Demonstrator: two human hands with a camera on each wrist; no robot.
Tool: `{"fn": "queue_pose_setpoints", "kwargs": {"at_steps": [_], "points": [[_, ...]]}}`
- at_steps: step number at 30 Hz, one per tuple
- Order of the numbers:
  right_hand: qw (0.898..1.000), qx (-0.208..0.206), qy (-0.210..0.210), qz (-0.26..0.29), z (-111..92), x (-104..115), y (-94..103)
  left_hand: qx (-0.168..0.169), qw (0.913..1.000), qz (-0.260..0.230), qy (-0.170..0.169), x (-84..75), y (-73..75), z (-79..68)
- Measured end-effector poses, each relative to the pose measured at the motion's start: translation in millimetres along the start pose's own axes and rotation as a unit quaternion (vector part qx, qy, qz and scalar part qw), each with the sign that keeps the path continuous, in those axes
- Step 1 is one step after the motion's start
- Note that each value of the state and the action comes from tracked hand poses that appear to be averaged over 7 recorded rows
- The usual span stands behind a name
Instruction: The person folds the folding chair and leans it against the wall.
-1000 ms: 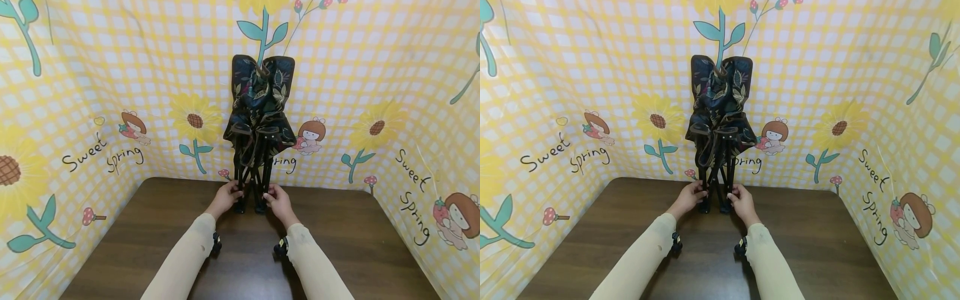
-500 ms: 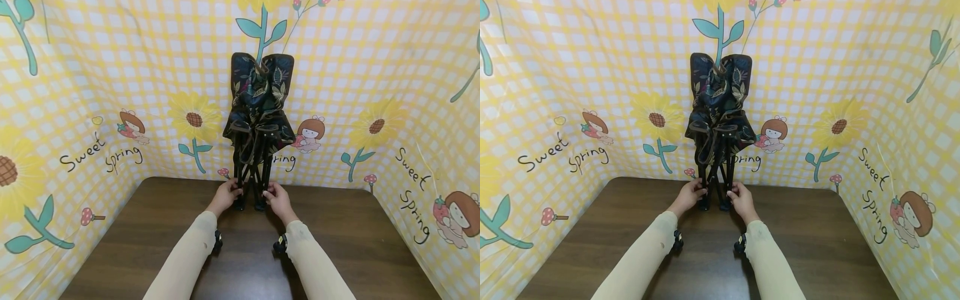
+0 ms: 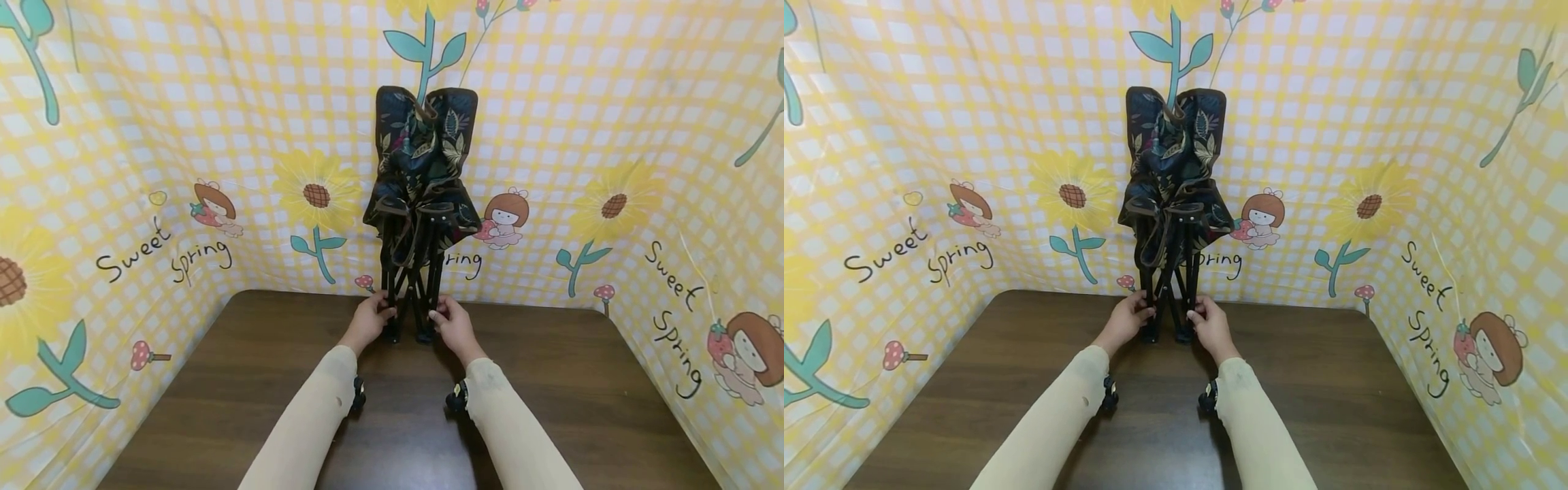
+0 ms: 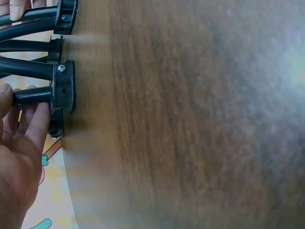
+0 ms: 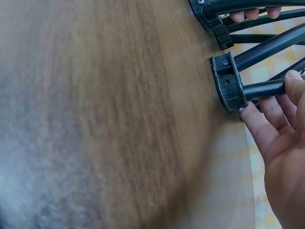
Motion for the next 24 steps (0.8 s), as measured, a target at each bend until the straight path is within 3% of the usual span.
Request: {"fn": "queue_pose_setpoints", "kwargs": {"at_steps": [8,11,19,24], "points": [[1.000,0.001,0.000,-0.001,0,1,-2.0,0.014,0.9961,-0.082,0.031,8.3,0.9,-0.5],[1.000,0.002,-0.001,0.003,1,2,-2.2,0.020,0.9950,-0.092,0.032,7.5,1.6,0.0],[1.000,0.003,0.013,-0.015,1,5,0.3,0.003,0.9998,-0.018,-0.011,-2.5,2.0,-0.2],[1.000,0.010,0.021,-0.018,1,8,0.0,-0.016,0.9997,0.003,-0.020,-3.8,2.9,-0.8]]}}
Point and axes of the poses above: each hand's wrist, its own z-axis towards the middle knuckle, its own y-axis out of the back of the hand, x = y × z, the point moved 5 cm from there along z, towards the middle knuckle, and after that the axes turned 7 degrees about y, right-handed, at the moved point
